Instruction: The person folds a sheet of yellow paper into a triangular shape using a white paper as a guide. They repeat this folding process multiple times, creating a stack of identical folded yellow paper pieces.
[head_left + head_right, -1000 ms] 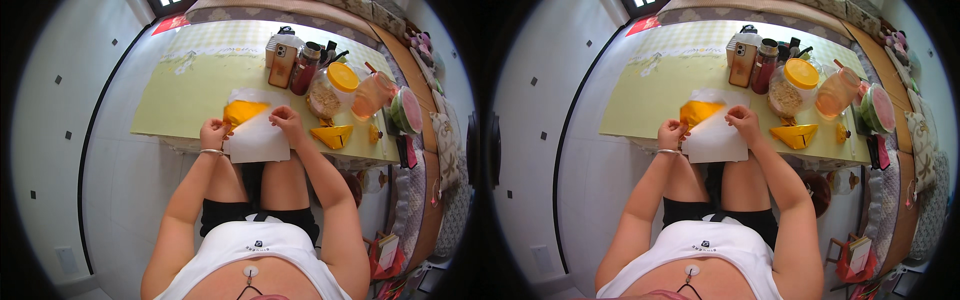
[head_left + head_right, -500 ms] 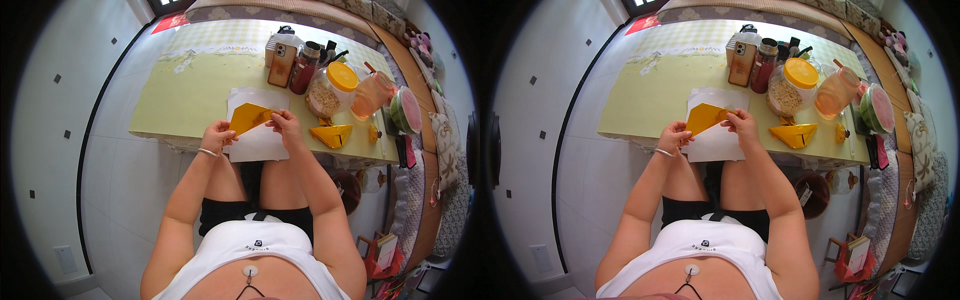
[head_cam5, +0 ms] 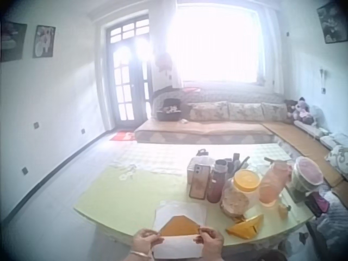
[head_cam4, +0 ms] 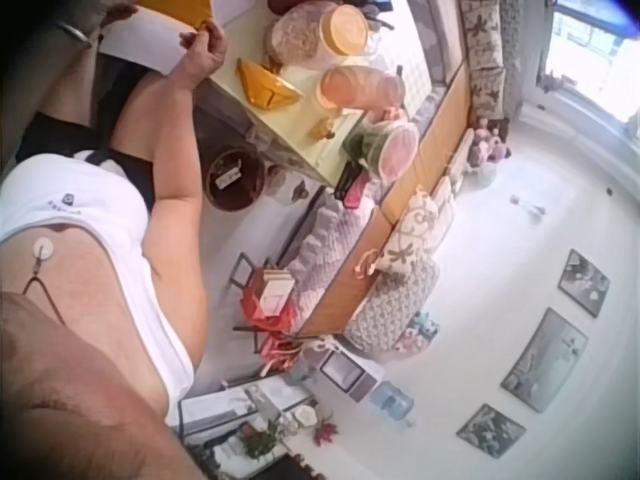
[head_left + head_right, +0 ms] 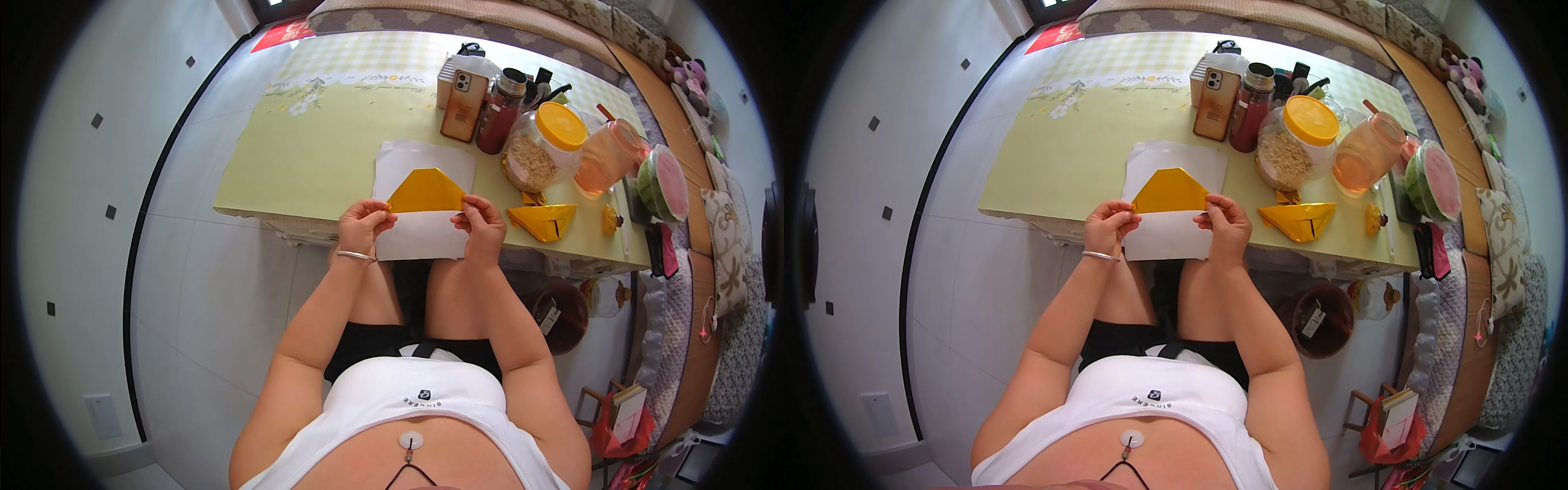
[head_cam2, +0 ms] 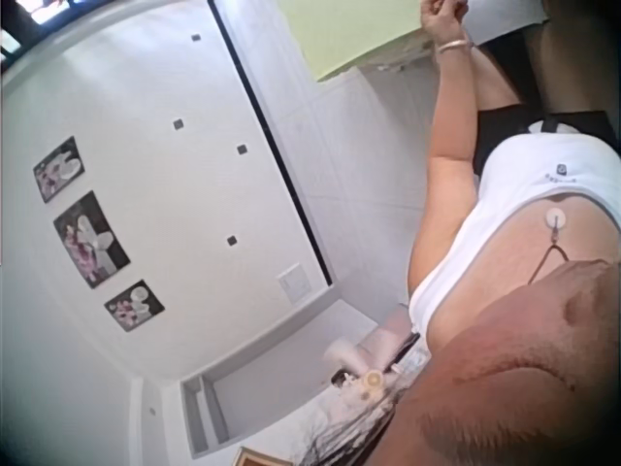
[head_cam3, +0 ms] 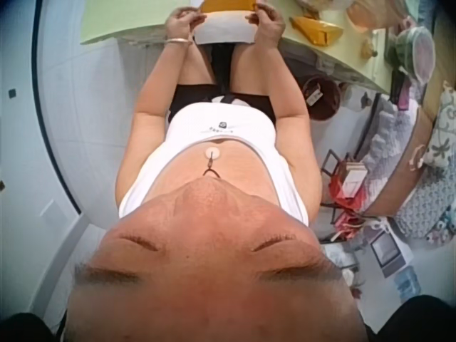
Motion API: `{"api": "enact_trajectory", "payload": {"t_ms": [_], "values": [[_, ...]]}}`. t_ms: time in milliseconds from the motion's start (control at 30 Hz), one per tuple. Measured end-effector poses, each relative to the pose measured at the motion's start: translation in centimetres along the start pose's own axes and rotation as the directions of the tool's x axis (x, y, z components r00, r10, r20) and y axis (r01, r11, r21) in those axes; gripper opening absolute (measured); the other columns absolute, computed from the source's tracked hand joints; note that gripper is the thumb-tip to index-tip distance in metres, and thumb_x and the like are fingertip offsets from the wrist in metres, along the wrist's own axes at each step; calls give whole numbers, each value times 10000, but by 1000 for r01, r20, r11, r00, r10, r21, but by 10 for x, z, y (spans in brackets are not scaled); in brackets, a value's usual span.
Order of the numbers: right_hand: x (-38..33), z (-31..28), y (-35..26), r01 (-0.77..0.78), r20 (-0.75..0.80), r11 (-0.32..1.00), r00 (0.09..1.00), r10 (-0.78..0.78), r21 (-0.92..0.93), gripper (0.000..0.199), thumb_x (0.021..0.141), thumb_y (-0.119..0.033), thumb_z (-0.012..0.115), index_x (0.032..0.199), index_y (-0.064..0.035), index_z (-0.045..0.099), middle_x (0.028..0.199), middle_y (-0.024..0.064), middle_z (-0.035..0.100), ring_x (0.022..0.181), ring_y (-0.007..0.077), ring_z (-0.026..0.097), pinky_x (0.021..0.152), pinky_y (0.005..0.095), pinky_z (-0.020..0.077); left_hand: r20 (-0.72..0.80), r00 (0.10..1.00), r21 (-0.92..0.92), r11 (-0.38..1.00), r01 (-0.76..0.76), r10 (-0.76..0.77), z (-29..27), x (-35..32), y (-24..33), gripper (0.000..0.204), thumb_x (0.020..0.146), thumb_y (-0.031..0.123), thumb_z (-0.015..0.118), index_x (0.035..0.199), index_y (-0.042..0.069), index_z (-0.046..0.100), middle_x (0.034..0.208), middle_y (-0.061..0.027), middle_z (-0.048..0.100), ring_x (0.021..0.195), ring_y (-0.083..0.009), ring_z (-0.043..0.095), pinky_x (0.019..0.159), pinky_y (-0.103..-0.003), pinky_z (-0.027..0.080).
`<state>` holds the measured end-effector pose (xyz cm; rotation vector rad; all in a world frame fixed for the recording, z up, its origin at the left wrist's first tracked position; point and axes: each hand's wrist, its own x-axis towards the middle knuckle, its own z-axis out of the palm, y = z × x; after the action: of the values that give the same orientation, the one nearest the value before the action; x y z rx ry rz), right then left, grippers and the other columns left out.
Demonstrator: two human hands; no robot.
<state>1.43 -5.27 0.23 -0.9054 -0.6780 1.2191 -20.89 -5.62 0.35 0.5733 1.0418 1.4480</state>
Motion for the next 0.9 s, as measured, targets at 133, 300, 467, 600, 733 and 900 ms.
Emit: {"api": "enact_trajectory", "payload": {"t_ms": [133,300,467,600,733,900], "values": [[-8,-2,-12,-21,75,1000,997,20,9,124,966,-46,623,1055,5,691,917,76,715,737,171,720,659,259,566,-2,999,8,999,43,-43,-5,-3,0,47,893,-19,682,925,13,672,869,-111,723,689,-194,721,620,-278,608],[-12,-10,-11,104,151,988,985,-86,-117,154,995,-89,611,1085,11,686,931,70,716,800,166,720,707,255,560,25,997,132,988,-75,73,-13,-1,-7,125,875,-27,705,993,7,688,838,-106,723,655,-178,706,609,-271,600],[-17,-12,-14,148,181,970,977,-113,-194,183,998,-92,608,1132,13,674,954,67,712,819,161,718,707,248,555,28,997,118,990,-76,73,-3,-12,5,184,860,-23,731,1041,-21,694,829,-97,718,661,-164,699,631,-262,593],[-19,-8,-27,-32,172,975,983,70,-219,226,1009,-132,600,1165,20,658,995,76,706,800,185,730,678,258,565,0,999,174,984,31,-32,-10,-11,5,201,850,-58,712,1048,-30,701,873,-122,734,654,-170,701,615,-263,596],[-10,-17,-30,-244,206,954,938,278,-174,292,1023,-204,586,1198,19,651,1051,92,700,822,222,744,676,282,592,-10,995,200,975,96,-96,-11,-12,10,198,843,-50,721,1040,-32,706,876,-124,736,666,-171,707,620,-265,601],[-7,-21,-33,-389,245,918,885,397,-82,306,1015,-217,599,1220,2,657,1053,92,709,872,237,747,721,284,607,-23,988,172,973,152,-150,-15,-10,11,190,846,-46,716,1033,-29,689,878,-130,731,670,-174,710,602,-270,609]]}}
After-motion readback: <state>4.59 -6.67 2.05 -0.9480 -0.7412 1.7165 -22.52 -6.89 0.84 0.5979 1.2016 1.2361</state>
